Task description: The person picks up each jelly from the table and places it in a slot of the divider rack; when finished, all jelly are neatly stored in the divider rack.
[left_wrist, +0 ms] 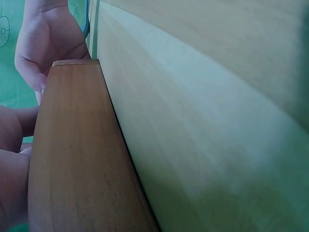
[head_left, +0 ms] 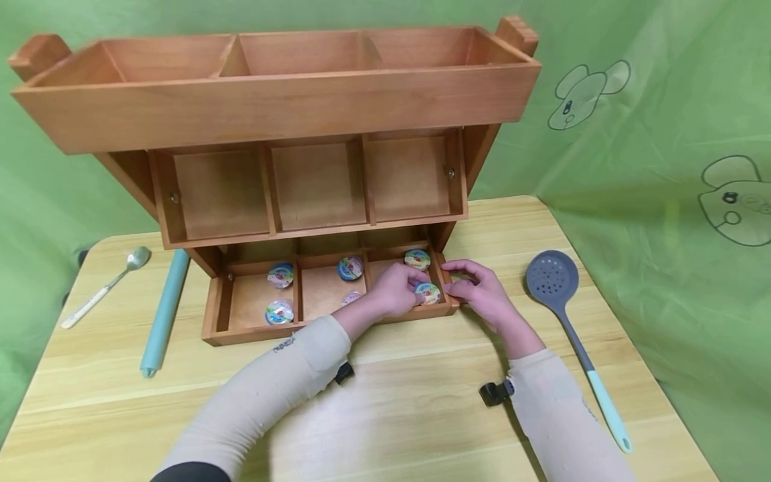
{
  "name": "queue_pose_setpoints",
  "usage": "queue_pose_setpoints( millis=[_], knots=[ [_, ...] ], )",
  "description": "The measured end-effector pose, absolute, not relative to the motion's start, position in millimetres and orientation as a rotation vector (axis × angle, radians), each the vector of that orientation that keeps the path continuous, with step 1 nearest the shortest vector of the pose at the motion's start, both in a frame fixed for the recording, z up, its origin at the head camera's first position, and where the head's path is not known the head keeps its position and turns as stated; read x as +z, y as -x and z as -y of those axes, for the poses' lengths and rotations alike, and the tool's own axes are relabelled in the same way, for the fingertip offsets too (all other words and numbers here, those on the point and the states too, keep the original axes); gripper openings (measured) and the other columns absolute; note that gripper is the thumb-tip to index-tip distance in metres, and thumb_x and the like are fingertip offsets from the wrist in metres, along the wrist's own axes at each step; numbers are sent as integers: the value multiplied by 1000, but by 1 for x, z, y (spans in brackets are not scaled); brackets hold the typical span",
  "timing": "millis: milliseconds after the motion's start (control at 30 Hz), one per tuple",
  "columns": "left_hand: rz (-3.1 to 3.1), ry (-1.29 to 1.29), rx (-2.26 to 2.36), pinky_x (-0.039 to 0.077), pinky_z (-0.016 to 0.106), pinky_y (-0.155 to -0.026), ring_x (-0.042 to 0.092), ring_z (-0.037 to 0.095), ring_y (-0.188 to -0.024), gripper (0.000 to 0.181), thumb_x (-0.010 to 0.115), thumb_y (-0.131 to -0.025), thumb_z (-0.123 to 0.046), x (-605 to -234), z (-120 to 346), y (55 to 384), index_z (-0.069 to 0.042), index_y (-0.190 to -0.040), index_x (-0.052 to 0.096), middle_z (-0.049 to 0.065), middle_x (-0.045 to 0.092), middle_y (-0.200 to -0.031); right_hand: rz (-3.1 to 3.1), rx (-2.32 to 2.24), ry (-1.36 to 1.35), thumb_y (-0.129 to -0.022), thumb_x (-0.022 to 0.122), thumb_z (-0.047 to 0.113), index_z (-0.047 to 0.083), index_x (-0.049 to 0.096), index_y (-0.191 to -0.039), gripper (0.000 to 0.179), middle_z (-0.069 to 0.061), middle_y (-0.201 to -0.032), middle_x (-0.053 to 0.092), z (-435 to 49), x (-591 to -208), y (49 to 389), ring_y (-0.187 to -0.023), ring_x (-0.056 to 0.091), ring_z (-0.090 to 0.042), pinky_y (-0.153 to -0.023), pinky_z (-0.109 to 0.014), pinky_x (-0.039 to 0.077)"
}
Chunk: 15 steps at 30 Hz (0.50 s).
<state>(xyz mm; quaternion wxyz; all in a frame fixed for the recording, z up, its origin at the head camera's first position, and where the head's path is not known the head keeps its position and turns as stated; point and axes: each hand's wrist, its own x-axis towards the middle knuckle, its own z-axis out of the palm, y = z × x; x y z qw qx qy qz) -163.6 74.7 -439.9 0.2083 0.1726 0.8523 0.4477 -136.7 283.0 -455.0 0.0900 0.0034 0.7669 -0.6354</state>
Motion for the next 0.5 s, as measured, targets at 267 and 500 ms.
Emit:
queue_pose_setpoints(
  millis=[267,500],
  knots=[
    [-2395,-520,1241,49,26,-85,62,15,-98,38,74,-89,-8,-436,-72,161,-7,-126,68,2,68,-111,-2248,-1918,-15,-89,66,-4,-6,56,-132,44,-23,-128,53,-283,-454,137,-84,63,-13,-70,-27,56],
    [-2519,-601,1351,48,36,-98,60,27,-117,47,72,-90,-13,-425,-52,141,-7,-136,61,11,64,-130,-2423,-1801,-3,-89,71,0,-2,59,-130,43,-27,-114,61,-287,-451,132,-85,65,-19,-70,-30,56]
  ],
)
